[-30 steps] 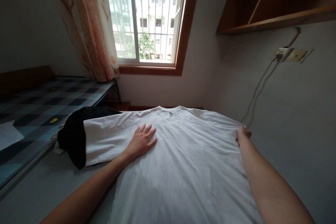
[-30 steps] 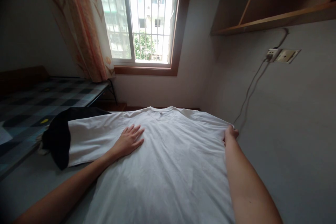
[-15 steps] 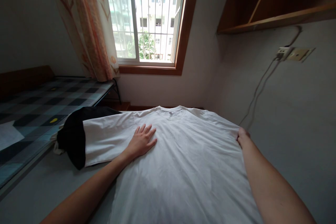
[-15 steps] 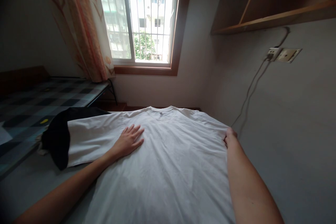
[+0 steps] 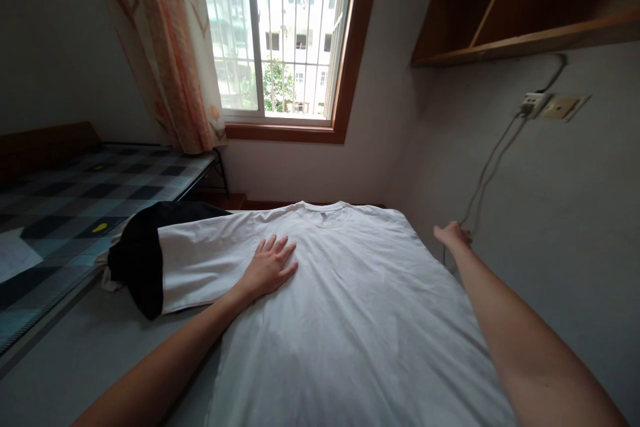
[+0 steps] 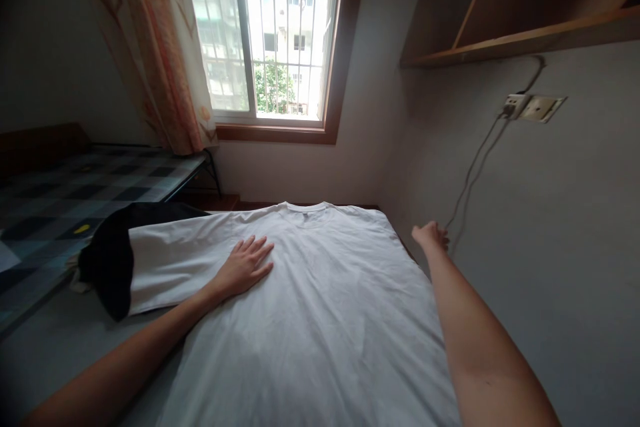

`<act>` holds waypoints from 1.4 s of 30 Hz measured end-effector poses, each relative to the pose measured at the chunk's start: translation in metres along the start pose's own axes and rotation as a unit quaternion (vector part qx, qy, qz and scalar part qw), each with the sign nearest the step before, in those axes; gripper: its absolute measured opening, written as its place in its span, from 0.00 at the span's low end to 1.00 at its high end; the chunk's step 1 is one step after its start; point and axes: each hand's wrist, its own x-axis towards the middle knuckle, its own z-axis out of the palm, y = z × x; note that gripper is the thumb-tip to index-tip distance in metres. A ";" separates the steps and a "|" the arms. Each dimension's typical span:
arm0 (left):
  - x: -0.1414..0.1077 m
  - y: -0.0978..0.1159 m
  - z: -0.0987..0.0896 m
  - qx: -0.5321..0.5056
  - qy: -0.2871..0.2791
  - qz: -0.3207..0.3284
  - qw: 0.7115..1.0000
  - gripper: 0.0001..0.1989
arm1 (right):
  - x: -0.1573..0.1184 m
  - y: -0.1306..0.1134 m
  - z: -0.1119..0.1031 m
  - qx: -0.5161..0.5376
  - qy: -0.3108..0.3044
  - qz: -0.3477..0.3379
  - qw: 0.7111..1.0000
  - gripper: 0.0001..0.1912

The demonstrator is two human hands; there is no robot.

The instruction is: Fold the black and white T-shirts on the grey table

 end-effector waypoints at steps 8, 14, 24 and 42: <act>0.000 0.000 0.000 0.002 0.000 0.000 1.000 0.27 | -0.089 -0.143 0.048 -0.124 -0.215 -0.306 0.919 0.35; 0.000 -0.001 0.000 -0.004 -0.023 -0.007 1.000 0.29 | -0.123 -0.150 0.065 -0.143 -0.299 -0.264 0.906 0.39; 0.002 -0.002 0.004 -0.002 -0.028 -0.006 1.000 0.30 | -0.145 -0.128 0.038 -0.140 -0.287 -0.232 0.919 0.38; -0.070 0.011 -0.019 0.002 -0.078 0.033 0.996 0.29 | -0.217 -0.062 -0.032 -0.150 -0.258 -0.208 0.932 0.35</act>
